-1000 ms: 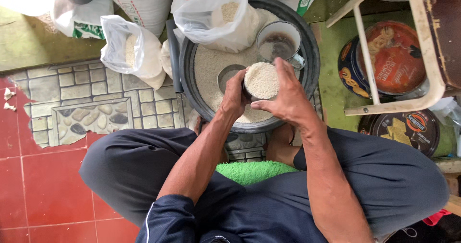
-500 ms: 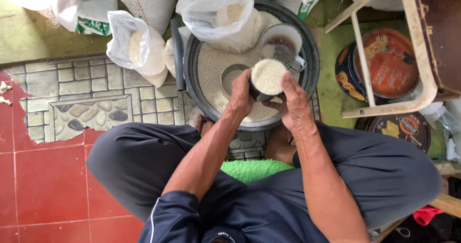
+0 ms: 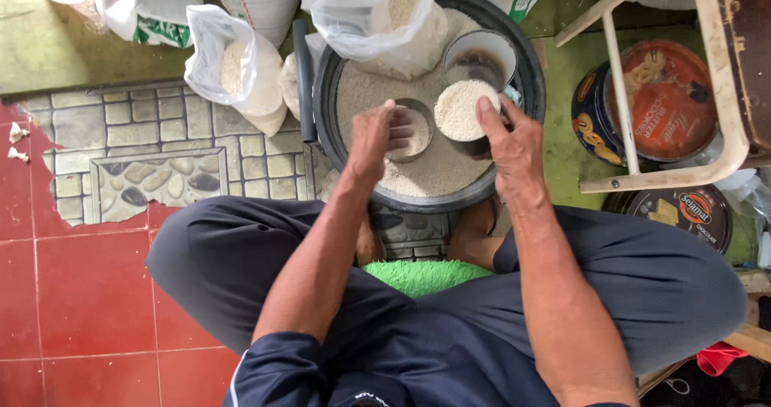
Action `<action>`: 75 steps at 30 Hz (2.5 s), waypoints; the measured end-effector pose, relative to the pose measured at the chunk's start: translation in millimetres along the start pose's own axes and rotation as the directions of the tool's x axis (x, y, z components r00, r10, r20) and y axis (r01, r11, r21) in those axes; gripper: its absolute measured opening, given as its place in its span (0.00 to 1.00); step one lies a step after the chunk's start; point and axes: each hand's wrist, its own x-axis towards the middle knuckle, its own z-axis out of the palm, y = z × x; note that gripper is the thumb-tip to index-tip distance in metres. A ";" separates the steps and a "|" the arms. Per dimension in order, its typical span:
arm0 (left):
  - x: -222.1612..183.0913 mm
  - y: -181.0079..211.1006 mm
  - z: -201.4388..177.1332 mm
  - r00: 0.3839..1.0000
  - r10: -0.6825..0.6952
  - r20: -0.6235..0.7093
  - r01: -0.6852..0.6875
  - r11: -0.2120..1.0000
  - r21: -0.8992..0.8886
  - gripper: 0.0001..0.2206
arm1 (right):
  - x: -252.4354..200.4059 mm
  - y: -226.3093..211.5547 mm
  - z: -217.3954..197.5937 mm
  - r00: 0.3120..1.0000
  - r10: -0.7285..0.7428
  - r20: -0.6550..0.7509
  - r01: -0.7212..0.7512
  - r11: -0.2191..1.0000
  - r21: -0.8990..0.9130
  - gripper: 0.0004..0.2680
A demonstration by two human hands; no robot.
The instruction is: The person scoops grains from a large bucket into several plastic bags using a metal cup and a plastic pitcher.
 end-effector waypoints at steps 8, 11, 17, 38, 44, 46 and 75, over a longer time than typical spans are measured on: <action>-10.1 82.9 -36.0 0.951 0.281 0.126 -0.300 0.756 0.582 0.16 | 22.2 -19.6 -8.1 0.991 -0.105 0.083 0.122 0.963 -0.240 0.27; -35.2 149.5 -48.0 0.949 0.182 0.257 -0.315 0.538 0.782 0.16 | -16.7 -109.4 14.8 0.982 0.003 0.187 0.076 0.908 -0.412 0.36; -51.8 214.3 -73.0 0.932 0.133 0.336 -0.362 0.369 0.856 0.15 | -6.6 -124.4 11.6 0.977 -0.010 0.215 0.112 0.875 -0.470 0.35; 9.2 173.4 -96.2 0.866 0.361 0.347 -0.479 0.393 0.785 0.18 | 7.7 -182.9 11.9 0.920 -0.124 0.373 0.335 0.743 -0.579 0.28; 12.4 168.8 -95.1 0.861 0.362 0.358 -0.491 0.403 0.772 0.20 | 8.5 -192.0 1.9 0.869 -0.212 0.447 0.469 0.644 -0.605 0.27; 18.8 166.0 -96.7 0.863 0.361 0.352 -0.483 0.393 0.782 0.19 | 6.9 -196.1 0.1 0.884 -0.174 0.434 0.431 0.661 -0.614 0.27; 19.8 166.8 -101.2 0.923 0.303 0.238 -0.354 0.425 0.833 0.17 | 39.0 -174.5 4.3 0.607 -0.525 0.596 0.784 0.272 -0.559 0.15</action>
